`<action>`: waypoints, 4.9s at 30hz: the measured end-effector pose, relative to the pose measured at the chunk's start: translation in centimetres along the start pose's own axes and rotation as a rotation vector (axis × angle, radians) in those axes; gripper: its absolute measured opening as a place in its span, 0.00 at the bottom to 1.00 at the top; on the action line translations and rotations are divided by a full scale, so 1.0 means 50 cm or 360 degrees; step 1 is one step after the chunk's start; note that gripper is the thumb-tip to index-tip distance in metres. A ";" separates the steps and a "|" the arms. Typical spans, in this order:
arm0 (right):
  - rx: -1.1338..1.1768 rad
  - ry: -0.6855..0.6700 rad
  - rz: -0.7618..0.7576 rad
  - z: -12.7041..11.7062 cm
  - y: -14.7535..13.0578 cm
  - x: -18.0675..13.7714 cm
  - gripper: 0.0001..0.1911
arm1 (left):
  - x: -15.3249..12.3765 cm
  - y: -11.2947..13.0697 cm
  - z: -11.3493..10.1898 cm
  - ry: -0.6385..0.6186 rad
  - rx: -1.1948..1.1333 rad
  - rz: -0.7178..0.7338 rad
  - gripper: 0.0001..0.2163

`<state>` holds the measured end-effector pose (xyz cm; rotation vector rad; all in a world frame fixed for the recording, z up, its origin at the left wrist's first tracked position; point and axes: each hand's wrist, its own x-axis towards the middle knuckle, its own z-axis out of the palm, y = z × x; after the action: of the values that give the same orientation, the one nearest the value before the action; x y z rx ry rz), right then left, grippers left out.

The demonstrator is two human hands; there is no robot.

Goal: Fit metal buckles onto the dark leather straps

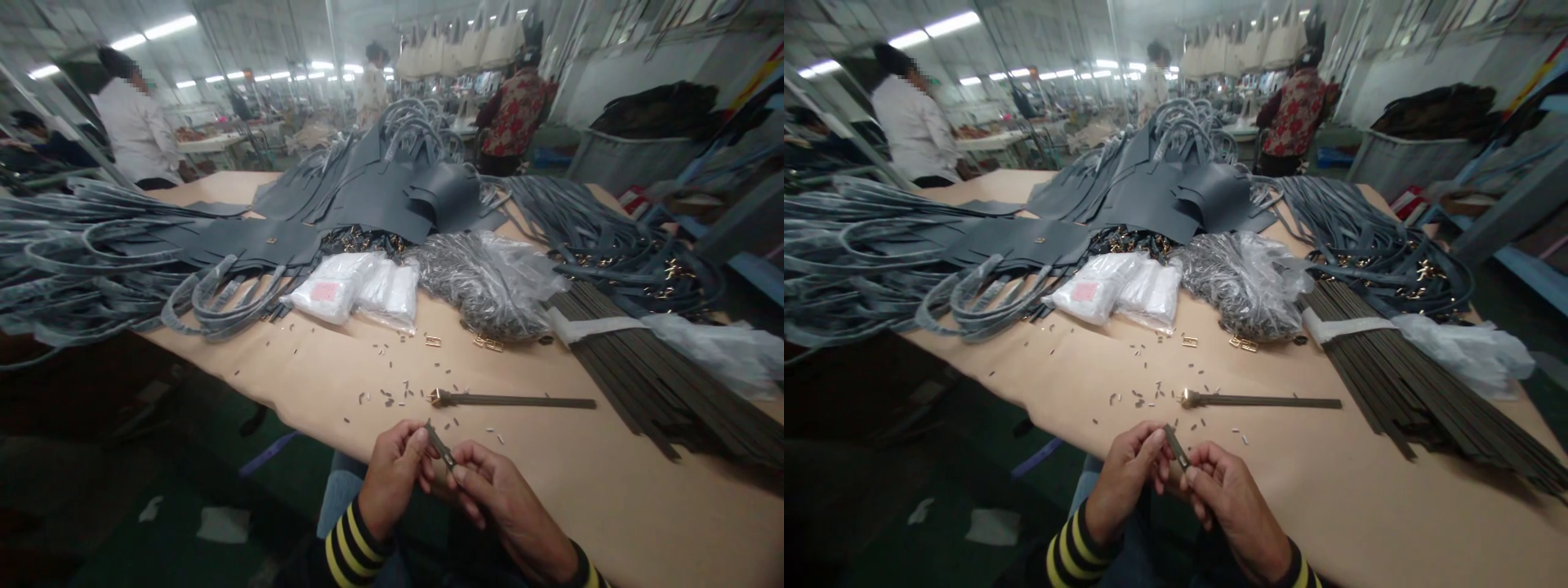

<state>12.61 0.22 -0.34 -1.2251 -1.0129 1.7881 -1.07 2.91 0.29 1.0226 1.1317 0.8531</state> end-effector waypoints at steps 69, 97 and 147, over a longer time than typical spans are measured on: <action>-0.1619 0.1135 -0.0266 -0.378 -0.163 0.159 0.07 | 0.383 0.112 0.043 -0.0168 0.1797 0.0857 0.01; -0.1118 -0.0012 -0.0482 -0.033 -0.104 -0.023 0.16 | 0.023 0.055 0.028 -0.0180 0.0378 0.0568 0.08; -0.0307 0.0922 -0.0205 -0.397 -0.290 0.183 0.21 | 0.613 0.322 0.167 -0.0072 0.2069 0.0909 0.11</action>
<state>30.88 18.41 4.57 -1.6290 -0.9033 1.1463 13.44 34.67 7.16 2.5005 1.3613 0.4250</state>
